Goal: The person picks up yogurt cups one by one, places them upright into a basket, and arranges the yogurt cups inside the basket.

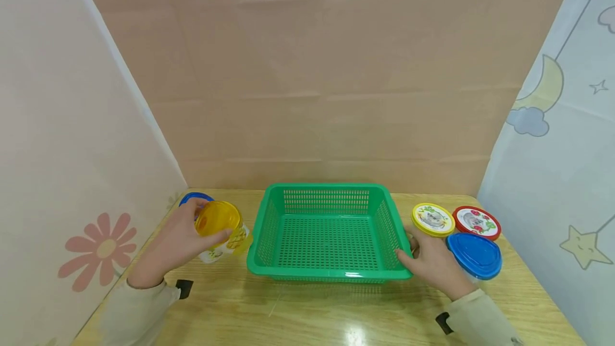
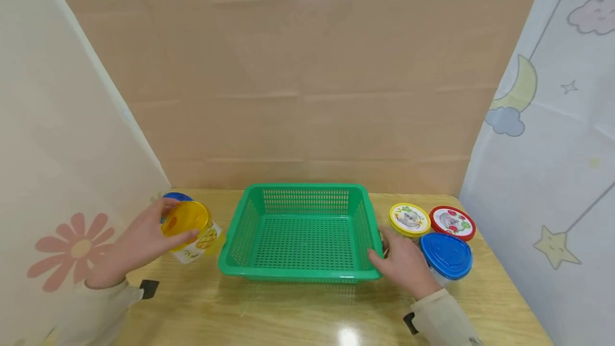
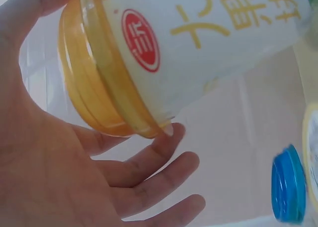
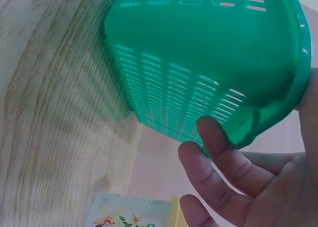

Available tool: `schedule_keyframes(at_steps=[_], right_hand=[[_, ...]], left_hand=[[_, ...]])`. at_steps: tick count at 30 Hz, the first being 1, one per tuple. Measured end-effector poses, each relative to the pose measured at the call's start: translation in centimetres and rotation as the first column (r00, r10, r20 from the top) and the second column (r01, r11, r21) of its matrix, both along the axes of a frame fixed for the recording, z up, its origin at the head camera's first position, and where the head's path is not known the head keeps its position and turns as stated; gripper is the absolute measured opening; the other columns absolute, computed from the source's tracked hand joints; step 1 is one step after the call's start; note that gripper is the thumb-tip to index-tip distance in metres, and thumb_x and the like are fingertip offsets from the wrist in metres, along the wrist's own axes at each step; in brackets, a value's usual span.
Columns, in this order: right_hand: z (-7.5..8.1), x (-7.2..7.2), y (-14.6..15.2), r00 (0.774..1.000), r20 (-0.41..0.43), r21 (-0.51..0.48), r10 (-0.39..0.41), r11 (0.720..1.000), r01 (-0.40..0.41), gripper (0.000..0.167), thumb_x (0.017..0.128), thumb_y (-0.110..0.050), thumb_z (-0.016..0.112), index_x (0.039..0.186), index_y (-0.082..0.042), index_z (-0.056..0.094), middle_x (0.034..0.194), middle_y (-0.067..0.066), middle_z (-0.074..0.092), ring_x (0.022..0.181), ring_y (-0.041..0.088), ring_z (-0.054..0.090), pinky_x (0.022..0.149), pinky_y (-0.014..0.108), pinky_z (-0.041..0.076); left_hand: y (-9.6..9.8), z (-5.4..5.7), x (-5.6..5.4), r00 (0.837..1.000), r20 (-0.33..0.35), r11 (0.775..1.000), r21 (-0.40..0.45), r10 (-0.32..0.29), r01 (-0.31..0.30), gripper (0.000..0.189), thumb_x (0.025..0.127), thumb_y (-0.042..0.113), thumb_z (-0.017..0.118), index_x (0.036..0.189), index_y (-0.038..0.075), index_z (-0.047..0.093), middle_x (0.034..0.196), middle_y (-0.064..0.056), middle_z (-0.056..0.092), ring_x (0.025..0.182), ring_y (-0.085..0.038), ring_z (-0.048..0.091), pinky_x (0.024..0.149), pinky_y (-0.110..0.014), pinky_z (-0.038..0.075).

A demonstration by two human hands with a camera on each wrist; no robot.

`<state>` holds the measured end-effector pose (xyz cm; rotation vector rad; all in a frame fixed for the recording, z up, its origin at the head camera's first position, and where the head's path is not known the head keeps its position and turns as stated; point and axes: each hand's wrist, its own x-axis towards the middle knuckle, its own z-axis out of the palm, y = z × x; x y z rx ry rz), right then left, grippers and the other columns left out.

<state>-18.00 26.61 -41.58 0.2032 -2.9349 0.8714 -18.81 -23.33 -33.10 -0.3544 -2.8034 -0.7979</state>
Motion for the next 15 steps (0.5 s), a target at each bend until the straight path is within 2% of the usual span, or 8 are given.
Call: schedule_keyframes(at_steps=[6, 15], right_hand=[[0.0, -0.1, 0.1, 1.000, -0.001, -0.013, 0.004, 1.000, -0.004, 0.064, 0.090, -0.027, 0.074, 0.142, 0.000, 0.049, 0.083, 0.000, 0.063, 0.070, 0.012, 0.057, 0.060, 0.026, 0.050], [-0.4, -0.1, 0.2, 0.999, -0.037, -0.028, 0.017, 0.999, -0.018, 0.063, 0.090, -0.024, 0.073, 0.142, 0.003, 0.048, 0.081, -0.001, 0.064, 0.069, 0.011, 0.057, 0.060, 0.024, 0.049]], left_hand=[[1.7, 0.9, -1.0, 1.000, -0.023, 1.000, -0.015, 0.016, -0.016, 0.082, 0.084, 0.057, 0.073, 0.132, -0.004, 0.047, 0.122, -0.020, 0.056, 0.101, -0.032, 0.055, 0.083, -0.048, 0.050], [4.2, 2.4, -3.8, 1.000, 0.023, 0.999, -0.051, -0.009, 0.010, 0.087, 0.082, 0.067, 0.069, 0.133, -0.001, 0.047, 0.126, -0.018, 0.054, 0.104, -0.031, 0.052, 0.081, -0.044, 0.049]])
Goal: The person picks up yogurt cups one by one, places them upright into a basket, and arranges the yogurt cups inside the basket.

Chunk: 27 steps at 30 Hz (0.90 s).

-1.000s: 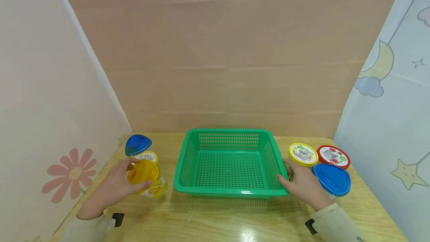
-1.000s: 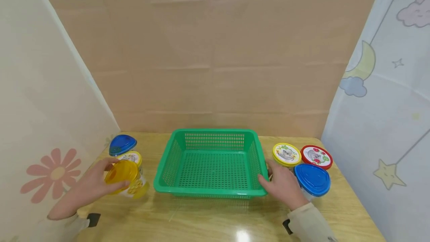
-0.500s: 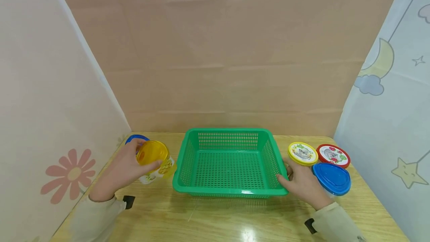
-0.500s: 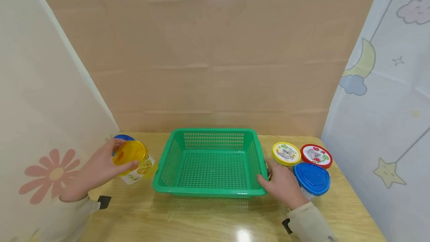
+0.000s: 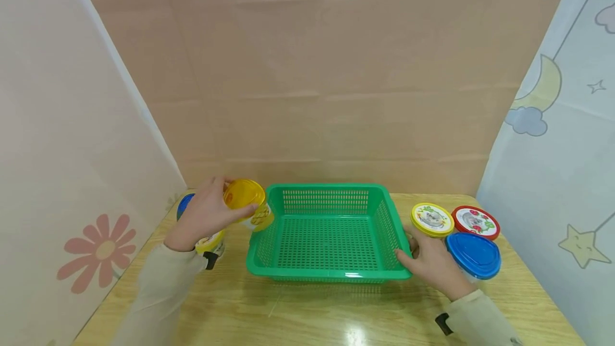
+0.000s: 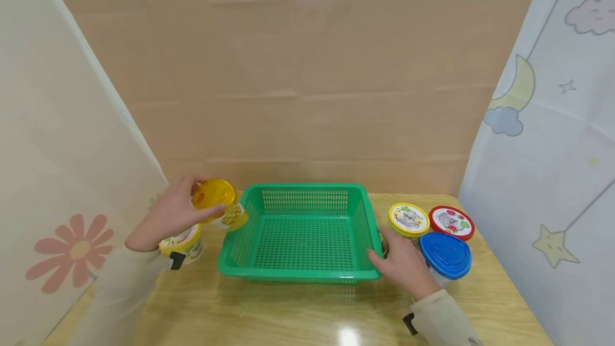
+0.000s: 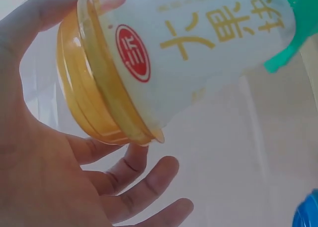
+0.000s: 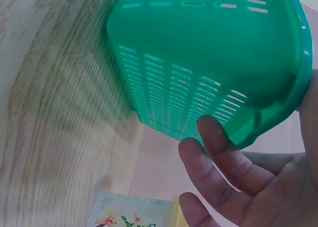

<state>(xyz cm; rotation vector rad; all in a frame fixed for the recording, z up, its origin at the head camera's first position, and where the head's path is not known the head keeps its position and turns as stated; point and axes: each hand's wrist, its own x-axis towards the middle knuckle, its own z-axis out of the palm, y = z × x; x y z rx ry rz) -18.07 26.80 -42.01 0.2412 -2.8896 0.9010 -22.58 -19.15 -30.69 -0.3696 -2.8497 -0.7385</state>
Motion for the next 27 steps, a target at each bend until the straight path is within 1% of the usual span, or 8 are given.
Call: schedule_keyframes(at_steps=[5, 8, 11, 14, 16, 20, 22, 27], right_hand=[[-0.1, 0.0, 0.0, 1.000, 0.019, -0.015, -0.002, 1.000, 0.002, 0.064, 0.091, -0.024, 0.073, 0.142, 0.004, 0.047, 0.082, 0.000, 0.064, 0.069, 0.011, 0.058, 0.060, 0.024, 0.050], [-0.1, 0.1, 0.0, 1.000, 0.021, -0.019, 0.002, 1.000, -0.002, 0.064, 0.091, -0.024, 0.073, 0.142, 0.004, 0.047, 0.082, 0.000, 0.064, 0.070, 0.010, 0.058, 0.060, 0.024, 0.050], [0.0, 0.2, -0.1, 1.000, 0.017, -0.025, 0.004, 1.000, -0.004, 0.064, 0.091, -0.024, 0.073, 0.142, 0.004, 0.047, 0.082, 0.000, 0.065, 0.069, 0.010, 0.058, 0.060, 0.024, 0.050], [0.0, 0.2, -0.1, 1.000, 0.010, -0.029, 0.006, 1.000, -0.006, 0.065, 0.091, -0.024, 0.073, 0.142, 0.004, 0.047, 0.081, 0.000, 0.065, 0.069, 0.009, 0.058, 0.060, 0.024, 0.049], [0.0, 0.2, -0.2, 1.000, 0.007, -0.030, 0.008, 1.000, -0.008, 0.065, 0.091, -0.024, 0.073, 0.142, 0.005, 0.046, 0.081, 0.000, 0.065, 0.069, 0.009, 0.058, 0.060, 0.025, 0.049], [-0.1, 0.1, -0.1, 1.000, 0.000, -0.023, 0.007, 1.000, -0.007, 0.064, 0.090, -0.024, 0.073, 0.142, 0.003, 0.047, 0.079, -0.002, 0.064, 0.068, 0.009, 0.057, 0.060, 0.024, 0.048], [-0.1, 0.1, -0.1, 1.000, 0.009, -0.020, 0.006, 1.000, -0.006, 0.064, 0.091, -0.024, 0.073, 0.143, 0.002, 0.047, 0.079, -0.002, 0.063, 0.068, 0.009, 0.057, 0.060, 0.024, 0.049], [0.0, 0.0, 0.1, 0.999, 0.043, -0.022, 0.000, 1.000, 0.001, 0.065, 0.091, -0.023, 0.073, 0.144, 0.003, 0.045, 0.082, 0.000, 0.063, 0.069, 0.012, 0.058, 0.060, 0.024, 0.050]], left_hand=[[1.5, 0.2, -1.8, 0.999, 0.009, 0.999, 0.012, -0.036, 0.036, 0.086, 0.081, 0.064, 0.072, 0.132, -0.001, 0.050, 0.126, -0.016, 0.056, 0.104, -0.030, 0.054, 0.082, -0.043, 0.052], [2.3, 0.0, -3.0, 0.998, 0.009, 0.998, 0.011, -0.061, 0.061, 0.085, 0.081, 0.063, 0.072, 0.131, -0.003, 0.052, 0.124, -0.017, 0.057, 0.102, -0.030, 0.056, 0.081, -0.041, 0.053], [3.1, -0.5, -4.2, 0.998, -0.001, 0.998, -0.006, -0.068, 0.068, 0.086, 0.081, 0.063, 0.072, 0.131, -0.004, 0.053, 0.122, -0.018, 0.058, 0.100, -0.030, 0.058, 0.078, -0.041, 0.054], [4.0, -1.0, -5.2, 0.998, -0.007, 0.998, -0.035, -0.057, 0.057, 0.089, 0.080, 0.065, 0.071, 0.133, -0.004, 0.054, 0.122, -0.019, 0.059, 0.100, -0.031, 0.059, 0.076, -0.040, 0.055], [4.6, -1.4, -5.7, 0.999, 0.000, 0.998, -0.051, -0.038, 0.038, 0.091, 0.079, 0.067, 0.071, 0.134, -0.004, 0.054, 0.122, -0.019, 0.059, 0.101, -0.031, 0.059, 0.077, -0.041, 0.055], [5.8, -1.9, -6.6, 0.999, 0.049, 0.999, -0.043, -0.014, 0.016, 0.090, 0.079, 0.066, 0.071, 0.135, -0.002, 0.052, 0.122, -0.018, 0.058, 0.101, -0.031, 0.058, 0.081, -0.043, 0.054], [6.3, -2.3, -7.0, 0.997, 0.070, 0.999, -0.037, -0.015, 0.018, 0.089, 0.078, 0.066, 0.071, 0.135, -0.001, 0.053, 0.122, -0.017, 0.058, 0.101, -0.030, 0.059, 0.081, -0.043, 0.054], [7.5, -3.2, -8.2, 0.995, 0.104, 0.999, -0.029, -0.011, 0.014, 0.083, 0.076, 0.065, 0.075, 0.127, 0.001, 0.059, 0.113, -0.014, 0.060, 0.095, -0.027, 0.058, 0.079, -0.040, 0.053]])
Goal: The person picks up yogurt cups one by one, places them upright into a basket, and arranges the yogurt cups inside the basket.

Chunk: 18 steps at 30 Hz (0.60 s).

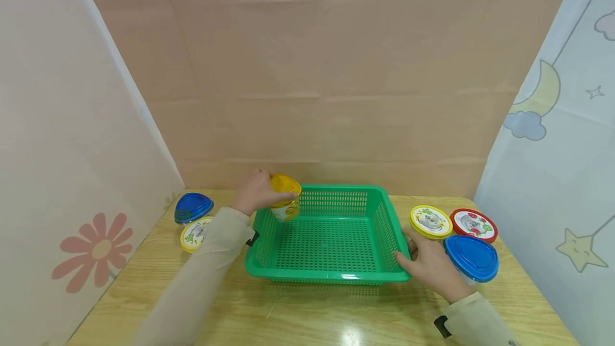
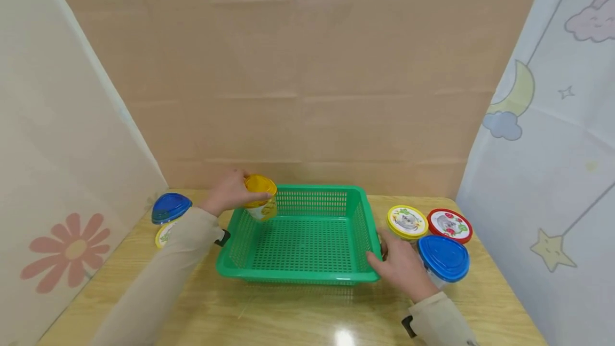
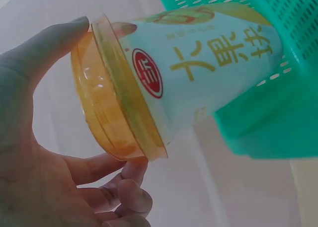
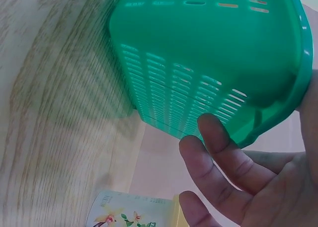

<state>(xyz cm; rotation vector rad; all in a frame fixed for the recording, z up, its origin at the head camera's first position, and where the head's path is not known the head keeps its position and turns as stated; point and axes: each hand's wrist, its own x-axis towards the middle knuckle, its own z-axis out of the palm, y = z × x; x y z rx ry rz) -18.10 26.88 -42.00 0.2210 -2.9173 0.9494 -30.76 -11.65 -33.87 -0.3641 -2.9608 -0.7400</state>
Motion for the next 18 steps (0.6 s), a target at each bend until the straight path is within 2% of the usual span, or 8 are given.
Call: schedule_keyframes(at_steps=[8, 13, 18], right_hand=[[-0.2, -0.4, 0.5, 1.000, -0.007, 0.015, 0.002, 1.000, -0.002, 0.064, 0.091, -0.025, 0.072, 0.144, 0.002, 0.046, 0.080, 0.000, 0.062, 0.068, 0.012, 0.057, 0.060, 0.024, 0.049], [-0.3, -0.4, 0.5, 1.000, -0.007, 0.006, 0.011, 1.000, -0.011, 0.064, 0.091, -0.025, 0.072, 0.144, 0.001, 0.047, 0.079, -0.002, 0.064, 0.068, 0.010, 0.059, 0.061, 0.025, 0.050], [-0.2, -0.2, 0.5, 1.000, -0.007, 0.016, 0.017, 1.000, -0.017, 0.064, 0.091, -0.025, 0.072, 0.144, 0.002, 0.046, 0.080, -0.002, 0.067, 0.069, 0.009, 0.060, 0.062, 0.026, 0.051]], left_hand=[[1.7, -1.5, -0.8, 0.996, 0.082, 0.999, -0.038, 0.039, -0.037, 0.076, 0.076, 0.061, 0.078, 0.118, 0.001, 0.058, 0.108, -0.014, 0.058, 0.091, -0.027, 0.055, 0.075, -0.038, 0.052], [2.1, -2.3, -1.3, 0.992, 0.110, 0.994, -0.103, 0.056, -0.045, 0.078, 0.076, 0.062, 0.078, 0.118, 0.000, 0.057, 0.110, -0.014, 0.057, 0.094, -0.026, 0.053, 0.080, -0.039, 0.051], [2.2, -2.7, -1.4, 0.988, 0.141, 0.992, -0.114, 0.067, -0.051, 0.076, 0.074, 0.057, 0.082, 0.115, -0.002, 0.057, 0.110, -0.015, 0.057, 0.093, -0.027, 0.051, 0.081, -0.040, 0.050]])
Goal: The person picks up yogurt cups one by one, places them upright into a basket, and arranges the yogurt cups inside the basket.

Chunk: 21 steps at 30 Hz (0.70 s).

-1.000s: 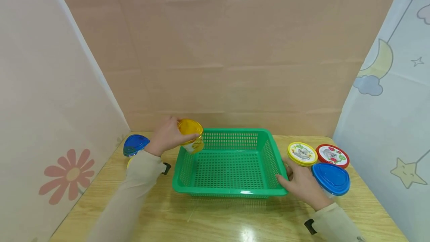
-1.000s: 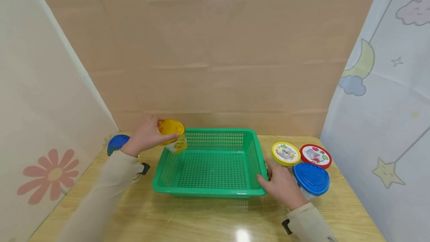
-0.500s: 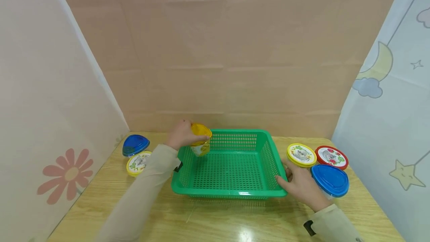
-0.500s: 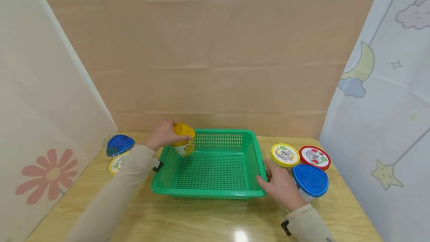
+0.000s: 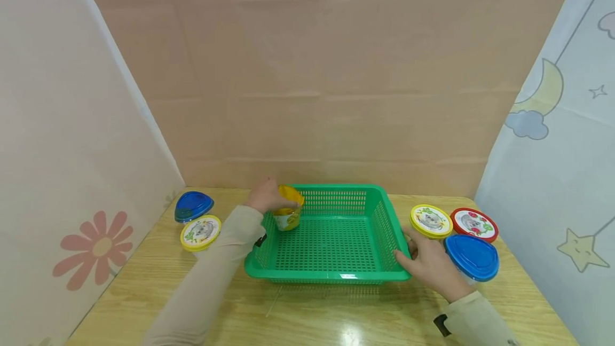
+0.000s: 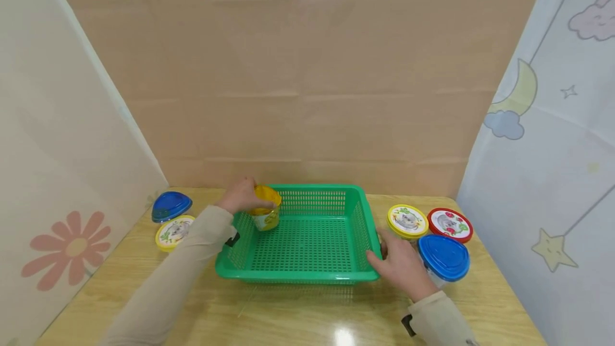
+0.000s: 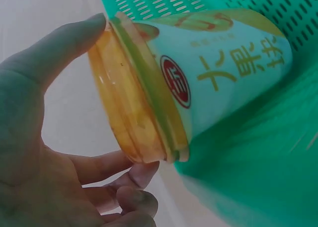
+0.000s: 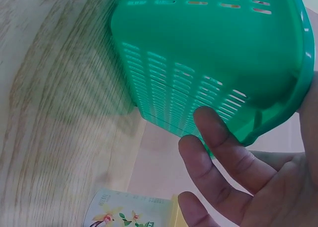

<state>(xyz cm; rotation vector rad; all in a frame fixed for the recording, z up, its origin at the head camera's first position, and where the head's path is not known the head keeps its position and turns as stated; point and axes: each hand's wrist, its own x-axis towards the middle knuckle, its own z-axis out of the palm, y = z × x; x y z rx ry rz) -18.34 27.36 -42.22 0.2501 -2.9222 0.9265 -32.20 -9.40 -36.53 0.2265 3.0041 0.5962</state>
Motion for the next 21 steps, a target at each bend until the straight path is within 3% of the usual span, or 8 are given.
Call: schedule_keyframes(at_steps=[10, 21], right_hand=[[0.04, 0.05, 0.01, 1.000, 0.026, 0.003, -0.006, 1.000, 0.006, 0.067, 0.092, -0.027, 0.072, 0.146, 0.002, 0.044, 0.084, -0.001, 0.069, 0.072, 0.009, 0.062, 0.063, 0.027, 0.052], [-0.11, 0.08, -0.04, 1.000, 0.013, -0.003, -0.010, 1.000, 0.010, 0.067, 0.092, -0.027, 0.071, 0.145, 0.003, 0.044, 0.085, 0.000, 0.071, 0.071, 0.008, 0.062, 0.063, 0.028, 0.052]], left_hand=[[0.09, -0.52, -0.24, 0.999, 0.035, 1.000, -0.005, 0.019, -0.019, 0.058, 0.072, 0.056, 0.085, 0.086, 0.007, 0.058, 0.082, -0.005, 0.051, 0.072, -0.020, 0.046, 0.059, -0.031, 0.040], [-0.37, -0.81, -0.20, 0.999, 0.032, 1.000, -0.003, 0.018, -0.018, 0.072, 0.071, 0.059, 0.084, 0.107, 0.000, 0.063, 0.104, -0.014, 0.061, 0.086, -0.025, 0.053, 0.071, -0.039, 0.051]])
